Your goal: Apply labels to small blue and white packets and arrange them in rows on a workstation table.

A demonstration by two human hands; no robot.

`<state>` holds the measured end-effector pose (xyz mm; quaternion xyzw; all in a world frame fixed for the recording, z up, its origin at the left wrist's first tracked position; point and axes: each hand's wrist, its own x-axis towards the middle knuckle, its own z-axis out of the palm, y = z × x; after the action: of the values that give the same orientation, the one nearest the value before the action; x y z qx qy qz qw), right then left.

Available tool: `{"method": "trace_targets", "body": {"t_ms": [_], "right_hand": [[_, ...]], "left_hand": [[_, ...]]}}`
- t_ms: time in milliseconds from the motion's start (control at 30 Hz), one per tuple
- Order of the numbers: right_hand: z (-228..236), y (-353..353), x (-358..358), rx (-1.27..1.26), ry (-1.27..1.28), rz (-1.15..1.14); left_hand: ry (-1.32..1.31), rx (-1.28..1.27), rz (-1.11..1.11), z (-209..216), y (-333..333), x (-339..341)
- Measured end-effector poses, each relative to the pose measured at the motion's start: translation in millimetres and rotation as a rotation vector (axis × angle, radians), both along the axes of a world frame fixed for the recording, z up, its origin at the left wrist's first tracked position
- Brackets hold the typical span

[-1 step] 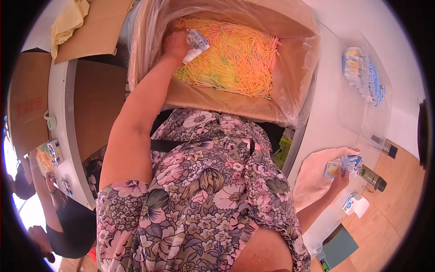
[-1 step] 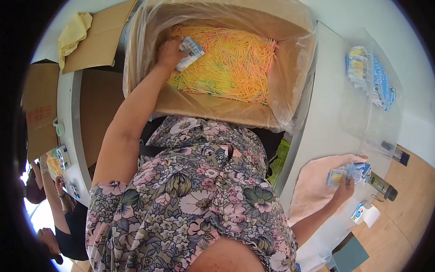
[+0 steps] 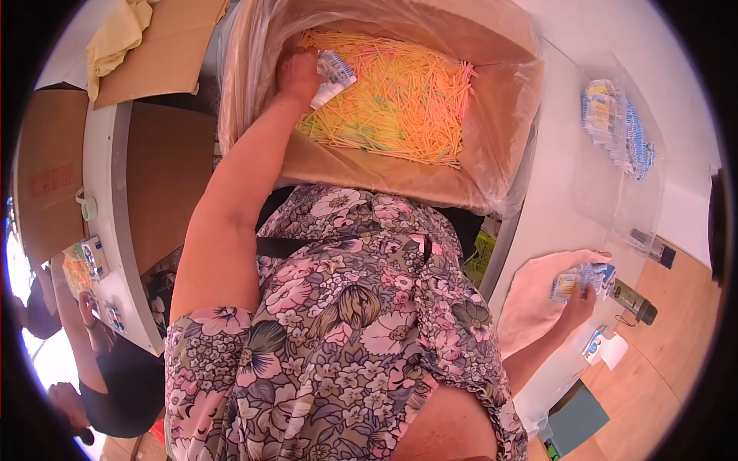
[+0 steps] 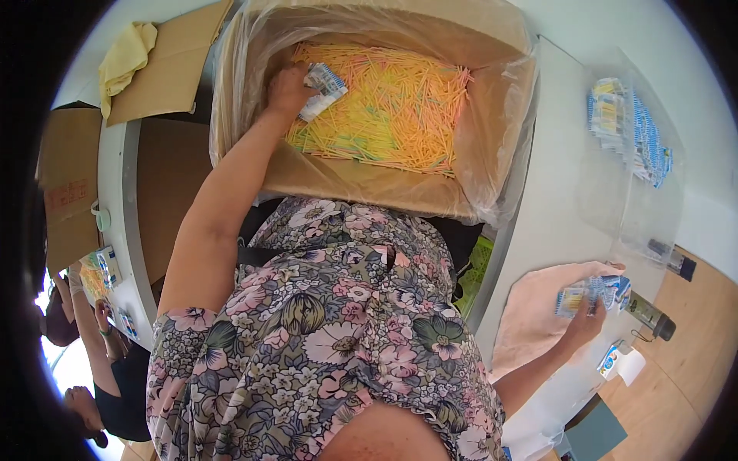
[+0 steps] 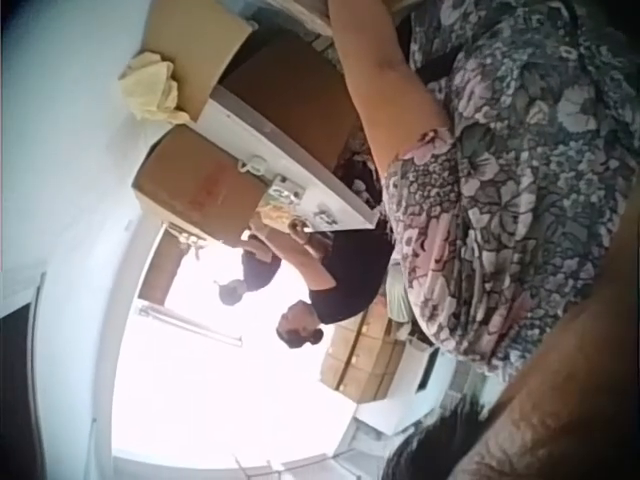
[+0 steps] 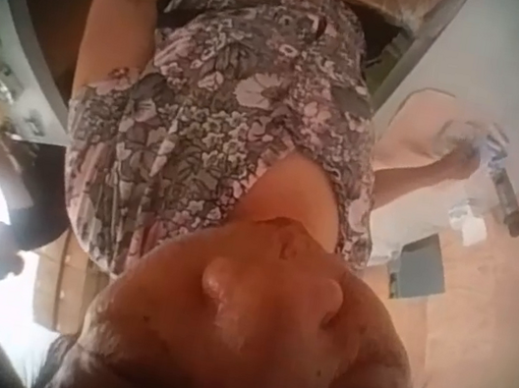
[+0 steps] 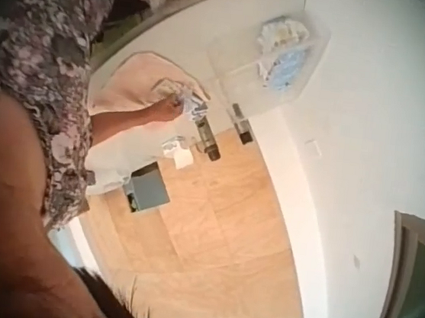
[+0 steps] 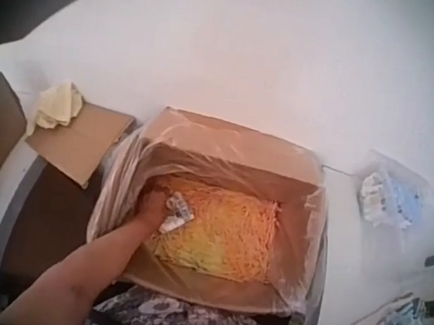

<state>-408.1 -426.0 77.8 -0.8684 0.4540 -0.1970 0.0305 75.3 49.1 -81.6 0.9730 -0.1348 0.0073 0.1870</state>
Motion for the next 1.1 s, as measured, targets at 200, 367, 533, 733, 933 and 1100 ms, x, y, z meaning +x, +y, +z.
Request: {"method": "trace_targets", "body": {"t_ms": [200, 367, 533, 733, 933, 1100], "right_hand": [[49, 42, 62, -0.595, 0.082, 0.194], [60, 129, 183, -0.460, -0.333, 0.656], [-6, 229, 315, 0.578, 0.089, 1.332], [-140, 255, 386, 0.247, 0.548, 1.537], [-164, 269, 382, 0.053, 0.690, 1.510], [-172, 276, 383, -0.047, 0.704, 1.523]], "left_hand": [[-0.031, -0.037, 0.090, 1, -3, 5], [-0.098, 0.168, 0.019, 13, -2, 2], [0.023, 0.126, 0.052, 24, -4, 8], [-0.049, -0.183, 0.044, 37, -13, 5], [-0.004, -0.283, 0.044, 58, -18, 2], [0.069, -0.310, 0.036, 60, -21, 2]]}}
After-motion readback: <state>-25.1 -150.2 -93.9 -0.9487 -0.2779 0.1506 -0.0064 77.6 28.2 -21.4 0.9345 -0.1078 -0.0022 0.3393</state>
